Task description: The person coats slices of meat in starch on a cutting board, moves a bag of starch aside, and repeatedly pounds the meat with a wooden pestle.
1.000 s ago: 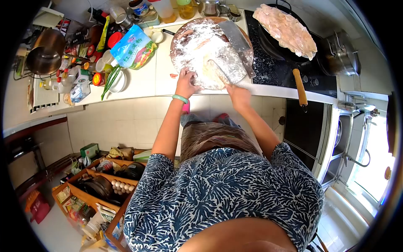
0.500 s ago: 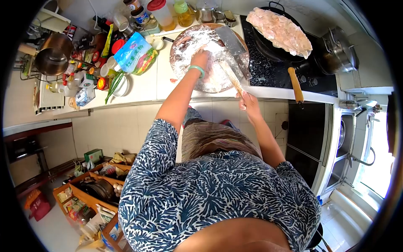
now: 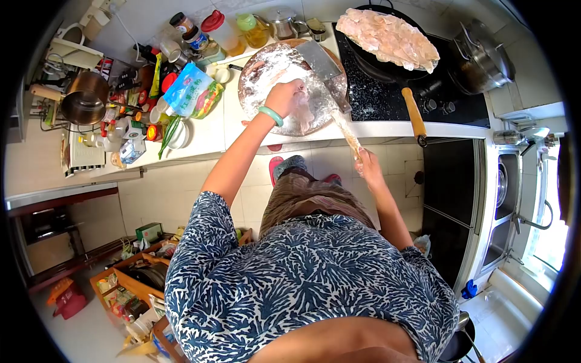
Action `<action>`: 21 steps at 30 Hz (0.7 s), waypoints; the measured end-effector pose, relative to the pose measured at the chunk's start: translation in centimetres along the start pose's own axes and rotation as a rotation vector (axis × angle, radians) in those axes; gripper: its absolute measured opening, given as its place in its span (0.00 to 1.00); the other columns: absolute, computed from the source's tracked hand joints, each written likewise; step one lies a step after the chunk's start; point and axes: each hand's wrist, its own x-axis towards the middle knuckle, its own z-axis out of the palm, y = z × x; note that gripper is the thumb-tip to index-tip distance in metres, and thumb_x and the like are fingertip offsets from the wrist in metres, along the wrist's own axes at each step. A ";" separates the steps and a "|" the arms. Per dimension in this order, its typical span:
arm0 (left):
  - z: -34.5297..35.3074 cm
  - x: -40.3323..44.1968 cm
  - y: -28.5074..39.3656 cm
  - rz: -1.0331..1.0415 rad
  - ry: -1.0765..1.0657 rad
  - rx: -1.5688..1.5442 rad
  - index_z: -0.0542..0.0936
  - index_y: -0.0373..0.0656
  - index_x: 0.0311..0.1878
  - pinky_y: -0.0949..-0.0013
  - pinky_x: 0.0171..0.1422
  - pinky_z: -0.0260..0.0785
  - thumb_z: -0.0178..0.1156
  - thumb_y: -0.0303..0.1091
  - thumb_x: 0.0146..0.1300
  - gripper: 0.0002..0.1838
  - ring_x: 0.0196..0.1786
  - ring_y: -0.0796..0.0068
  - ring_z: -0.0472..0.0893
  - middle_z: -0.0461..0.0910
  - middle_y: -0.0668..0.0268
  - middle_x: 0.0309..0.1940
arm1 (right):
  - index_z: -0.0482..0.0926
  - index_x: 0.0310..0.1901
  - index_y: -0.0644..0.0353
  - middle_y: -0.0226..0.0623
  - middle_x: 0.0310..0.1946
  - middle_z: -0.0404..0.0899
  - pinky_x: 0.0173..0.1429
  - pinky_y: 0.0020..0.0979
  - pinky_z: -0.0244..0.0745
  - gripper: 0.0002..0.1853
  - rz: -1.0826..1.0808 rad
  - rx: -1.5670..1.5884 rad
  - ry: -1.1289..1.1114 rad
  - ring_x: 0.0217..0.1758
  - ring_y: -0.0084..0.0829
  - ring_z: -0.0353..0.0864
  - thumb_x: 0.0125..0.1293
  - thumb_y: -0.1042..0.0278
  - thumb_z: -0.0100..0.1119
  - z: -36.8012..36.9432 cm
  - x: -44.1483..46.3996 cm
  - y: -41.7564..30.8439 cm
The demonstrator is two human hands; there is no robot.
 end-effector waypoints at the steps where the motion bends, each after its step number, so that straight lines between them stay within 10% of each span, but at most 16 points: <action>1: -0.2 -0.2 0.6 0.018 0.055 -0.013 0.76 0.43 0.41 0.64 0.36 0.71 0.58 0.25 0.52 0.11 0.30 0.57 0.80 0.79 0.55 0.27 | 0.69 0.27 0.61 0.25 0.14 0.63 0.17 0.21 0.51 0.19 -0.002 -0.016 0.010 0.15 0.15 0.58 0.69 0.55 0.41 -0.1 0.0 -0.1; 11: 9.1 -6.3 -9.7 -0.517 0.447 -0.374 0.73 0.32 0.49 0.73 0.28 0.75 0.59 0.24 0.56 0.16 0.28 0.74 0.80 0.79 0.60 0.30 | 0.70 0.27 0.64 0.28 0.15 0.66 0.25 0.24 0.62 0.21 -0.166 -0.154 0.064 0.19 0.19 0.65 0.69 0.53 0.44 1.7 2.7 1.7; 15: 8.6 -7.9 -9.6 -0.706 0.516 -0.849 0.77 0.35 0.42 0.72 0.32 0.72 0.65 0.32 0.51 0.16 0.27 0.74 0.80 0.80 0.61 0.23 | 0.72 0.30 0.66 0.44 0.17 0.72 0.28 0.36 0.67 0.20 -0.254 -0.591 0.166 0.21 0.40 0.73 0.68 0.54 0.46 6.0 3.3 0.1; 21: 5.1 -9.1 -7.8 -0.592 0.218 -0.151 0.77 0.42 0.44 0.64 0.35 0.72 0.64 0.38 0.50 0.18 0.29 0.66 0.81 0.81 0.62 0.25 | 0.72 0.30 0.64 0.53 0.19 0.75 0.31 0.46 0.69 0.19 -0.415 -0.743 0.232 0.26 0.52 0.76 0.66 0.54 0.47 12.9 6.1 2.2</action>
